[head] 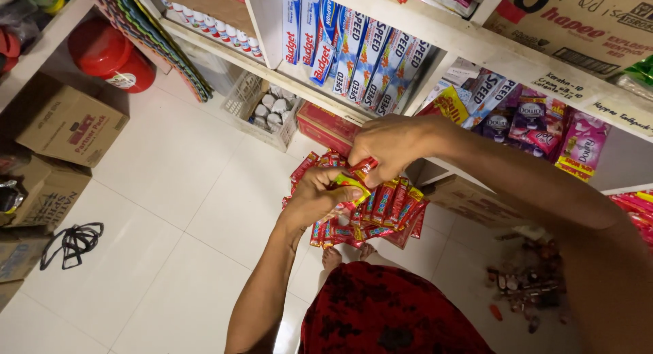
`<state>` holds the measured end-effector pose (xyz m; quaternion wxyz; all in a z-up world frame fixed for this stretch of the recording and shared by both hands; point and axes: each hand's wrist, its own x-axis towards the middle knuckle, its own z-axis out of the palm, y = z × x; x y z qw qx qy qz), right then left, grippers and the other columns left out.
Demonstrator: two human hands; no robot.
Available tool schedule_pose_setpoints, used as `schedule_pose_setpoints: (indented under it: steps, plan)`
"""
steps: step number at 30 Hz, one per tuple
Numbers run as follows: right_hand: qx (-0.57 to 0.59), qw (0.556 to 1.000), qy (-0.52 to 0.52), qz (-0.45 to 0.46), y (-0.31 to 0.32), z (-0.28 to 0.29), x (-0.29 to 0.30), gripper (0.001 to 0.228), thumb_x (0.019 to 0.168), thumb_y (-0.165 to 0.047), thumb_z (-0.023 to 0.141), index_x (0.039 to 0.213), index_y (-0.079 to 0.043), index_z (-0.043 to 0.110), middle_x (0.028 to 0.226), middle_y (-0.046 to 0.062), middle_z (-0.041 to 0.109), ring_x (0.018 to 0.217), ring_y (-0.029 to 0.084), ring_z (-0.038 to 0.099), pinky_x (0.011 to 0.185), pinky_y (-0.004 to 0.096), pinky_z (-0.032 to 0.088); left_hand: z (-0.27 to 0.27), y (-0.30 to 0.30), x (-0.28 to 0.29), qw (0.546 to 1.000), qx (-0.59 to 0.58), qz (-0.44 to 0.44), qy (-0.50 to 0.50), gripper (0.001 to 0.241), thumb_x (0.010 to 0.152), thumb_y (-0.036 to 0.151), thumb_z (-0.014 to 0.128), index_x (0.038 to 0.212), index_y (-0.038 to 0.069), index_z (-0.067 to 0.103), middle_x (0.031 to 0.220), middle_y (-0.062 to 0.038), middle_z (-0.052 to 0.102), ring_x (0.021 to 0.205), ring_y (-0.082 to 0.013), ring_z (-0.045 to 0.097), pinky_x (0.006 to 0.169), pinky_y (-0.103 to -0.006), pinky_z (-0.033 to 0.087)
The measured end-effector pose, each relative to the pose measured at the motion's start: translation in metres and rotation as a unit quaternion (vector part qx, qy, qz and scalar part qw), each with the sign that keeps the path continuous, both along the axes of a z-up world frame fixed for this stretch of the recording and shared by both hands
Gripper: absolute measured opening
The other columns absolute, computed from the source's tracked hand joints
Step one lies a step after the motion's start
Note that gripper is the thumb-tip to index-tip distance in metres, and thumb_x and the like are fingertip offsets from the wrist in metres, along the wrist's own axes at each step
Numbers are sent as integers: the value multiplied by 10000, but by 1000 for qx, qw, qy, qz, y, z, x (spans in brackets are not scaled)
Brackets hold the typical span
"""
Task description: The recorder is organizing individual candy packs into a display box on a store shelf.
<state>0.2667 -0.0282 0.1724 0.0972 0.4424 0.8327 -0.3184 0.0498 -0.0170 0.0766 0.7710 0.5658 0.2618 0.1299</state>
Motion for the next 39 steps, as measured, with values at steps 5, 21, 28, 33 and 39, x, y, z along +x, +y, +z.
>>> schedule_pose_setpoints:
  steps: [5, 21, 28, 33, 39]
  plan:
    - [35, 999, 35, 13, 0, -8, 7, 312, 719, -314, 796, 845, -42, 706, 717, 168, 684, 764, 360, 670, 683, 502, 494, -16, 3, -3, 1000, -9, 7, -11, 91, 917, 71, 774, 993, 21, 782, 736, -72, 705, 546, -78, 565, 468, -252, 417]
    - [-12, 981, 125, -147, -25, 3, 45, 303, 845, -346, 768, 950, -64, 728, 701, 83, 729, 603, 153, 654, 572, 348, 499, -31, 30, -3, 992, 40, 85, -83, 109, 882, 9, 764, 990, 6, 776, 889, -40, 792, 761, -81, 699, 715, -247, 573]
    - [-29, 898, 228, -375, -44, -7, 21, 300, 817, -377, 780, 966, -116, 770, 756, -10, 747, 618, 125, 650, 556, 302, 520, 3, 22, 19, 982, 18, 168, -82, 85, 892, 9, 772, 976, -1, 777, 842, -39, 770, 706, -88, 646, 650, -263, 525]
    - [116, 883, 328, -316, -50, -41, 11, 337, 856, -338, 856, 873, -28, 725, 690, -4, 620, 674, 53, 530, 571, 262, 421, 7, 21, 34, 942, 222, 207, -144, 171, 877, -28, 818, 1037, 22, 785, 999, -19, 628, 914, -100, 595, 819, -231, 487]
    - [138, 829, 374, -393, -48, -40, 24, 254, 931, -261, 790, 860, -19, 763, 607, -30, 472, 602, 27, 414, 514, 280, 316, 27, 25, 52, 945, 202, 177, -189, 211, 871, -30, 796, 1071, 28, 765, 1083, -15, 585, 950, -102, 564, 763, -231, 480]
